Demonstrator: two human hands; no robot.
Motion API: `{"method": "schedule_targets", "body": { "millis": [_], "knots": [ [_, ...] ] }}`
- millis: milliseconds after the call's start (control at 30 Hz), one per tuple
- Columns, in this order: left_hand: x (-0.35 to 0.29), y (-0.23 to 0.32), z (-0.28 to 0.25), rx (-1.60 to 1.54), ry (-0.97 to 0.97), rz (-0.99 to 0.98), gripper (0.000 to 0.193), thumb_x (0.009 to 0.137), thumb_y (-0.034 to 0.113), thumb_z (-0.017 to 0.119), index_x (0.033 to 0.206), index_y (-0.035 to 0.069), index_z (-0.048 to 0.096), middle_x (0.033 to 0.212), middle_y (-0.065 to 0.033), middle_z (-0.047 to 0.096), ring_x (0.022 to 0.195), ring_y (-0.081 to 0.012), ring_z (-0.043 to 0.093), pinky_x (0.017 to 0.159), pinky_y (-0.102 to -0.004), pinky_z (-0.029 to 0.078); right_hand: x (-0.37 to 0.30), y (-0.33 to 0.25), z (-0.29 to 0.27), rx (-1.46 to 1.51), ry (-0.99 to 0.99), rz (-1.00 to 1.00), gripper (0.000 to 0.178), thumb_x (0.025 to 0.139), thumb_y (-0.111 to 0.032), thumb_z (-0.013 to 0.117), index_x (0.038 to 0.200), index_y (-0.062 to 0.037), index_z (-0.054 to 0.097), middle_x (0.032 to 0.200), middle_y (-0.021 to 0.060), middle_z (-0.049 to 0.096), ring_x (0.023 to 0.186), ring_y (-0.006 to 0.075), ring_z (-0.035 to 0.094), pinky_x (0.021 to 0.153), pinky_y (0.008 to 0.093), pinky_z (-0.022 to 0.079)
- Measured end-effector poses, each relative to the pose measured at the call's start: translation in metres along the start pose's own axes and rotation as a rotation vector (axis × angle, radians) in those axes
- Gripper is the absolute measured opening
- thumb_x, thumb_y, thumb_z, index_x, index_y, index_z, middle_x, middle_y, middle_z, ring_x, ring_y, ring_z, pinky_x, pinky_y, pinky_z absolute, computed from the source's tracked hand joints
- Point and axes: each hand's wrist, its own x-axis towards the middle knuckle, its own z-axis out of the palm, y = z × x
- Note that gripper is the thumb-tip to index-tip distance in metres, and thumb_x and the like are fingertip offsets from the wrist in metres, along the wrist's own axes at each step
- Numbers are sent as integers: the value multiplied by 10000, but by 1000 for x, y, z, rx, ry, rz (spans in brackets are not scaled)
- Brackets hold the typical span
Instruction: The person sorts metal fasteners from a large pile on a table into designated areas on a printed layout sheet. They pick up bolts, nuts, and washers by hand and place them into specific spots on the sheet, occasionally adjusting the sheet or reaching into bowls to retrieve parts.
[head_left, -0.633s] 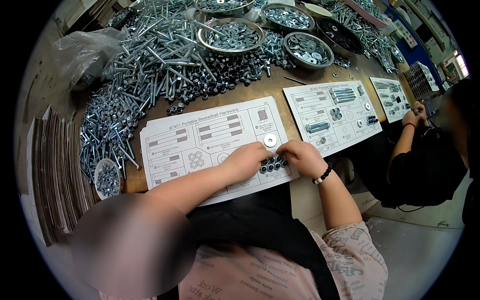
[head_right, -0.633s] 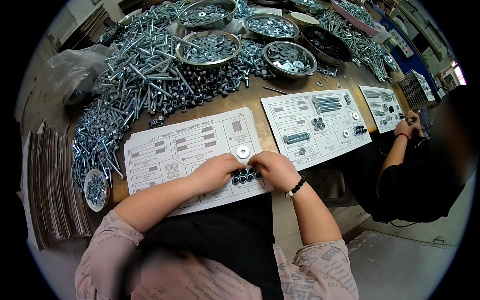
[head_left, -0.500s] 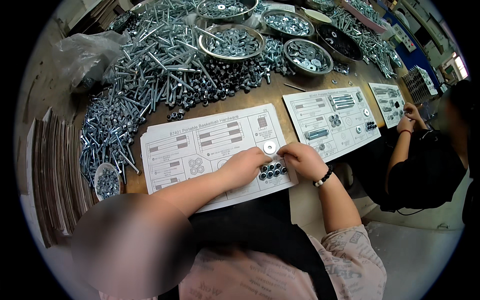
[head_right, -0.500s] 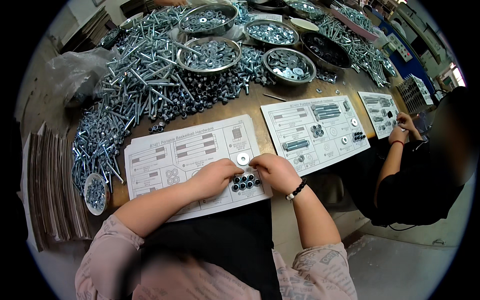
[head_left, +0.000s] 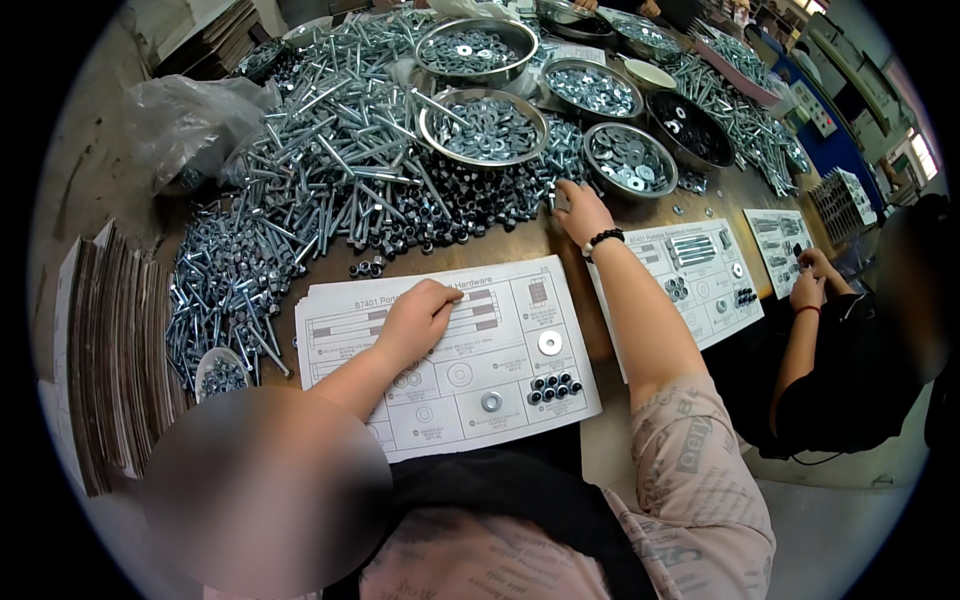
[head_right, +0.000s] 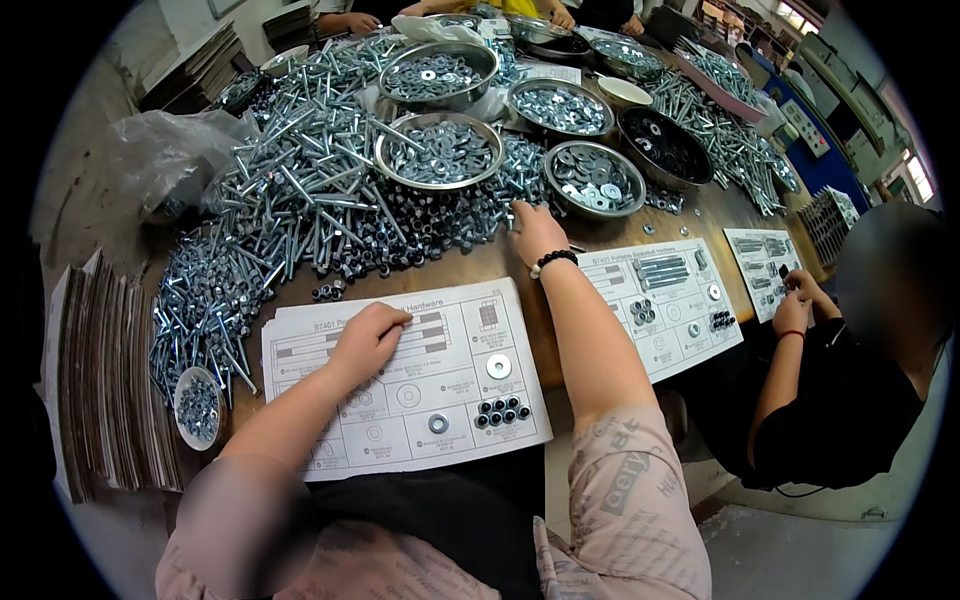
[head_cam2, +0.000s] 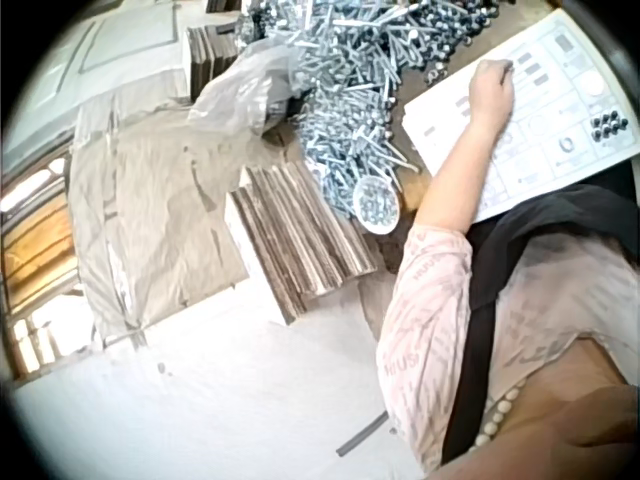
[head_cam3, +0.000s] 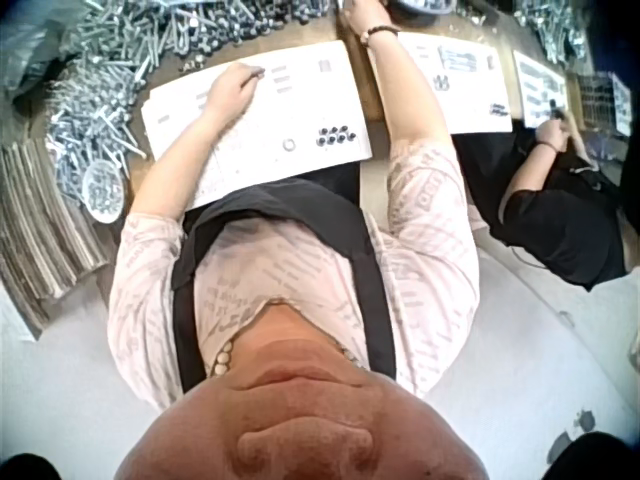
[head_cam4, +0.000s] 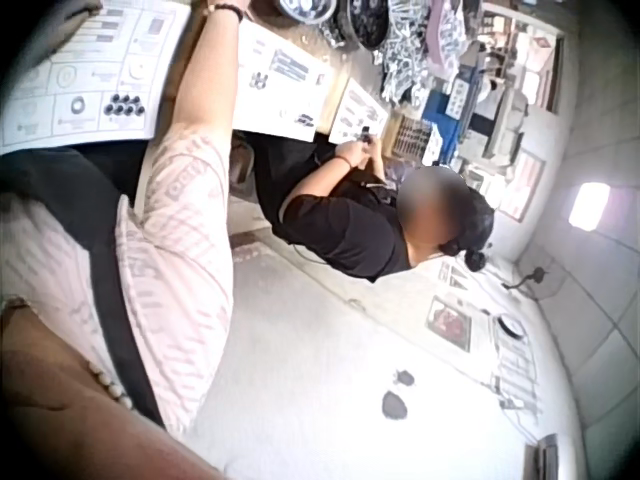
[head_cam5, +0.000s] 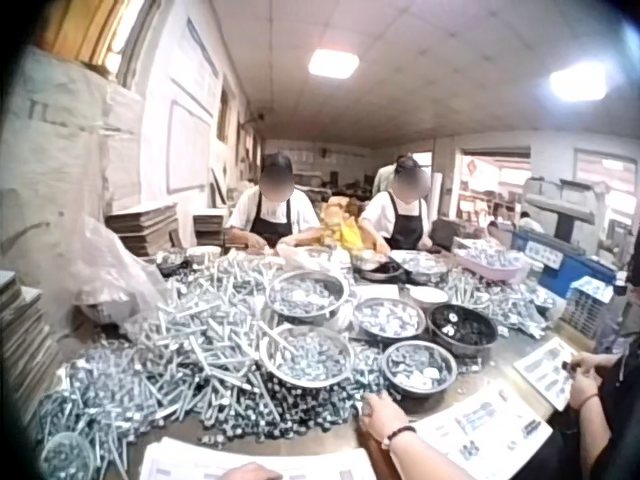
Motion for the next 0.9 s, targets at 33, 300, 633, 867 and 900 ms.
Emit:
{"method": "schedule_targets", "body": {
  "millis": [33, 300, 633, 867, 900],
  "knots": [
    [-2, -1, 1, -7, 5, 7, 164, 780, 48, 540, 918, 15, 623, 874, -124, 588, 837, -287, 560, 751, -345, 456, 7, -3, 3, -7, -32, 16, 482, 740, -198, 654, 1190, -177, 482, 1042, 170, 529, 950, 337, 546, 817, 389, 457],
    [-3, 0, 2, 13, 19, 44, 141, 776, 56, 554, 891, 65, 636, 869, -89, 582, 801, -271, 568, 707, -353, 469, 32, 0, 25, -70, -95, 106, 340, 751, -181, 636, 1052, -99, 502, 994, 152, 577, 949, 333, 555, 803, 406, 459],
    [-2, -1, 1, -46, 41, 32, 138, 777, 45, 550, 881, 37, 640, 855, -100, 583, 797, -264, 566, 708, -334, 463, 21, 10, 26, 113, 157, 111, 294, 698, -163, 644, 971, -73, 581, 860, 149, 601, 799, 293, 586, 707, 362, 472],
    [27, 18, 12, -539, 24, -228, 379, 826, 67, 533, 1198, 15, 481, 1024, -95, 564, 810, -144, 584, 683, -249, 477, -53, -59, -25, 802, -329, -36, 238, 734, -95, 642, 957, -40, 579, 780, 38, 602, 688, 103, 556, 621, 252, 457],
    [33, 22, 21, -654, 14, -250, 378, 828, 70, 538, 1197, 12, 483, 1029, -92, 569, 807, -141, 585, 682, -246, 478, -63, -68, -33, 771, -410, -43, 236, 736, -90, 641, 956, -35, 576, 780, 32, 598, 685, 100, 551, 615, 249, 455]
  ]
}}
